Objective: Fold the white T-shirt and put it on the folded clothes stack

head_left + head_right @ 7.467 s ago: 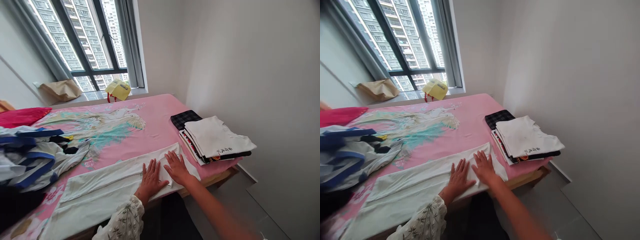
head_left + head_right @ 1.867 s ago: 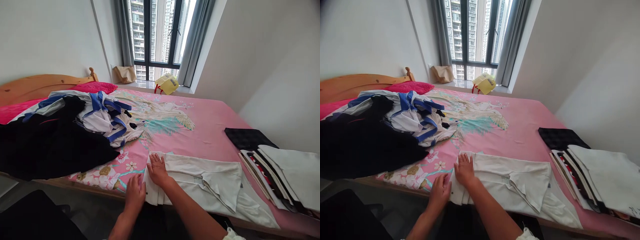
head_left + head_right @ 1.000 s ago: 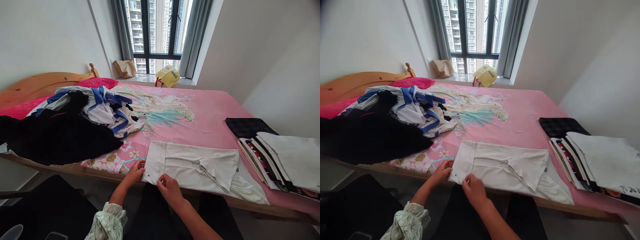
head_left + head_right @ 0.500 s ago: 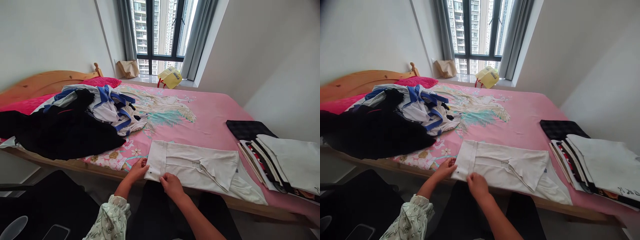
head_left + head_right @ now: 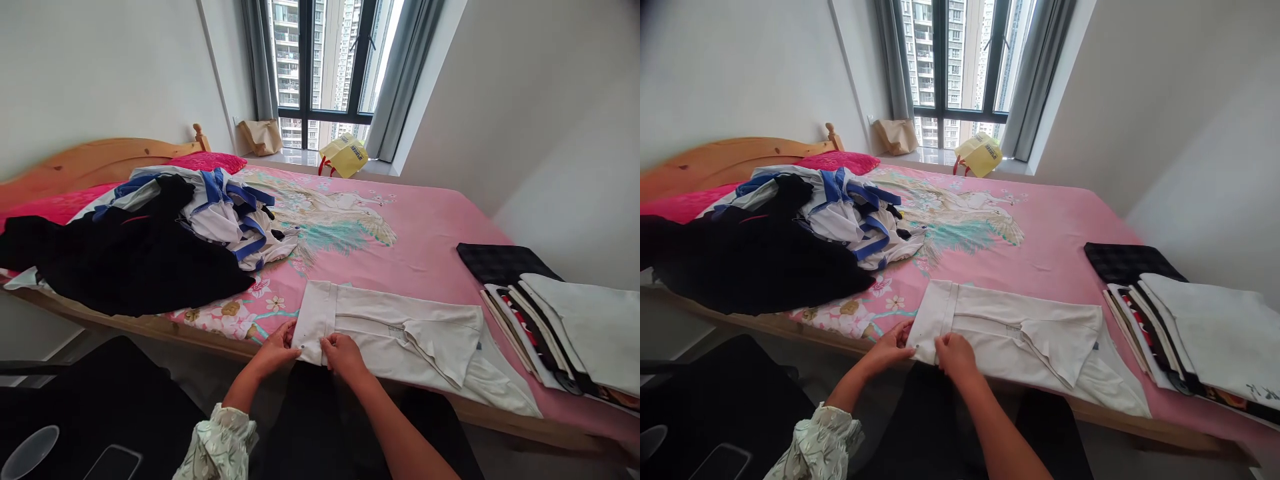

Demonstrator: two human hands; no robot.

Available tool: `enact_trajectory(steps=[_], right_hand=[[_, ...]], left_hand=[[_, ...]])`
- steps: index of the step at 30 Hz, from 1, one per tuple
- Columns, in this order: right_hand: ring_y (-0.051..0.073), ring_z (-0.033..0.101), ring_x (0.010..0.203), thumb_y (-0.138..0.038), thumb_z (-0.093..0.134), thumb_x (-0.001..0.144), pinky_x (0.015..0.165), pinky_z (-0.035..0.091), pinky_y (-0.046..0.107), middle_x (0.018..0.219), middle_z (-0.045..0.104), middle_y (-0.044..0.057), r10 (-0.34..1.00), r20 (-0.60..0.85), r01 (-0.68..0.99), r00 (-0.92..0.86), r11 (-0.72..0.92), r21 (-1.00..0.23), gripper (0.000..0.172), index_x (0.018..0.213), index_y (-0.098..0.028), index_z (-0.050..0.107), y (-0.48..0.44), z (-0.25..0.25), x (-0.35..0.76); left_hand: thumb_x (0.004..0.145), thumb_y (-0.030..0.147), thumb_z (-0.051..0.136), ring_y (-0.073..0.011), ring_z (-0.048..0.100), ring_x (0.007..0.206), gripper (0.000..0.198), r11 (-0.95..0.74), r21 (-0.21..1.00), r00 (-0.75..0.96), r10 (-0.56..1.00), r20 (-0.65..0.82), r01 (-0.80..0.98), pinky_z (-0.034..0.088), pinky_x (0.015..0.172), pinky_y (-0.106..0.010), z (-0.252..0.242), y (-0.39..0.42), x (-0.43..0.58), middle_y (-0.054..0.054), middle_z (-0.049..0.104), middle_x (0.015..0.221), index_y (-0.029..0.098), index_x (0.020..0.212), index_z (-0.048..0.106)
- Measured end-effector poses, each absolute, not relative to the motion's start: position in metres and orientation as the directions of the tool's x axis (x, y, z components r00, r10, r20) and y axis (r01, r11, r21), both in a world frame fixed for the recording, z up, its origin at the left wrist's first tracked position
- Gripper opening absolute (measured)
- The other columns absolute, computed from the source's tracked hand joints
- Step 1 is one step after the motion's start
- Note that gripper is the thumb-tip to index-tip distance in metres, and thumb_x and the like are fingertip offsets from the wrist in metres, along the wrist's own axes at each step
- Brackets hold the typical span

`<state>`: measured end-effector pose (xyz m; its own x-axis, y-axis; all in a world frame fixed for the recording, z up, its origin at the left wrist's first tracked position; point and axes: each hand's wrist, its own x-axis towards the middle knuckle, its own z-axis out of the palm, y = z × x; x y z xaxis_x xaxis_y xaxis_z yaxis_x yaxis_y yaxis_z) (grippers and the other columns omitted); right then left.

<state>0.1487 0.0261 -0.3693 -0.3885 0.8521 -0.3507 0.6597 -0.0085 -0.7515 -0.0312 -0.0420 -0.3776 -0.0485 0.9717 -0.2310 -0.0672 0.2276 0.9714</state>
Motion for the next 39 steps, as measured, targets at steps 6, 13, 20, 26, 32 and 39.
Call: enact_trajectory(steps=[6,13,20,26,32,39], right_hand=[[0.015,0.062,0.069,-0.044,0.052,0.081,0.059,0.037,0.022,0.068,0.067,0.002,0.912,-0.183,0.758,-0.368,0.181,-0.627,0.028,0.076,-0.02,0.065,0.045,-0.364,0.141],[0.019,0.062,0.081,-0.025,0.042,0.087,0.071,0.042,0.028,0.084,0.067,0.007,0.944,0.026,0.779,-0.329,0.287,-0.557,0.025,0.106,-0.018,0.058,0.036,-0.353,0.135],[0.022,0.033,0.132,-0.026,0.036,0.091,0.113,0.014,0.044,0.135,0.049,0.009,0.738,0.272,0.538,-0.617,0.648,-0.538,0.04,0.127,-0.015,0.05,0.026,-0.36,0.102],[0.02,0.039,0.129,-0.026,0.03,0.093,0.112,0.024,0.042,0.134,0.05,0.011,0.839,0.271,0.504,-0.472,0.509,-0.698,0.042,0.126,-0.012,0.052,0.041,-0.394,0.099],[0.015,0.048,0.121,-0.034,0.027,0.094,0.107,0.034,0.032,0.126,0.056,0.01,0.896,0.305,0.315,-0.323,0.406,-0.858,0.045,0.125,-0.013,0.053,0.049,-0.396,0.106],[0.015,0.045,0.125,-0.043,0.019,0.096,0.107,0.036,0.031,0.134,0.051,0.008,0.958,0.185,-0.045,-0.217,0.18,-0.983,0.053,0.131,-0.016,0.047,0.065,-0.36,0.14]], left_hand=[[0.059,0.021,0.071,-0.0209,0.062,0.092,0.077,0.253,0.968,-0.091,0.963,-0.252,-0.004,0.047,0.078,-0.031,-0.382,-0.041,-0.034,-0.008,0.066,0.098,0.014,0.128,0.04],[0.056,0.017,0.067,-0.0195,0.062,0.089,0.063,0.262,0.964,-0.133,0.955,-0.265,-0.044,0.047,0.075,-0.029,-0.38,-0.04,-0.029,-0.006,0.068,0.097,0.015,0.117,0.051],[0.068,0.041,0.058,-0.0081,0.045,0.045,0.031,0.423,0.897,-0.187,0.878,-0.441,-0.127,0.031,0.041,-0.02,-0.371,-0.028,-0.033,0.004,0.053,0.056,0.015,0.084,0.059],[0.068,0.039,0.06,-0.0111,0.052,0.054,0.032,0.346,0.934,-0.11,0.928,-0.355,-0.095,0.044,0.053,-0.025,-0.368,-0.012,-0.02,0.001,0.058,0.063,0.016,0.088,0.064],[0.071,0.033,0.054,-0.0249,0.054,0.106,0.027,-0.01,0.885,-0.343,0.92,0.19,0.465,0.039,0.099,-0.039,-0.38,0.015,-0.002,-0.009,0.062,0.107,0.02,0.093,0.065],[0.078,0.039,0.042,-0.0319,0.026,0.136,0.063,0.088,0.917,-0.312,0.949,0.042,0.389,0.021,0.113,-0.042,-0.369,0.053,0.058,-0.017,0.033,0.144,0.008,0.133,0.034]])
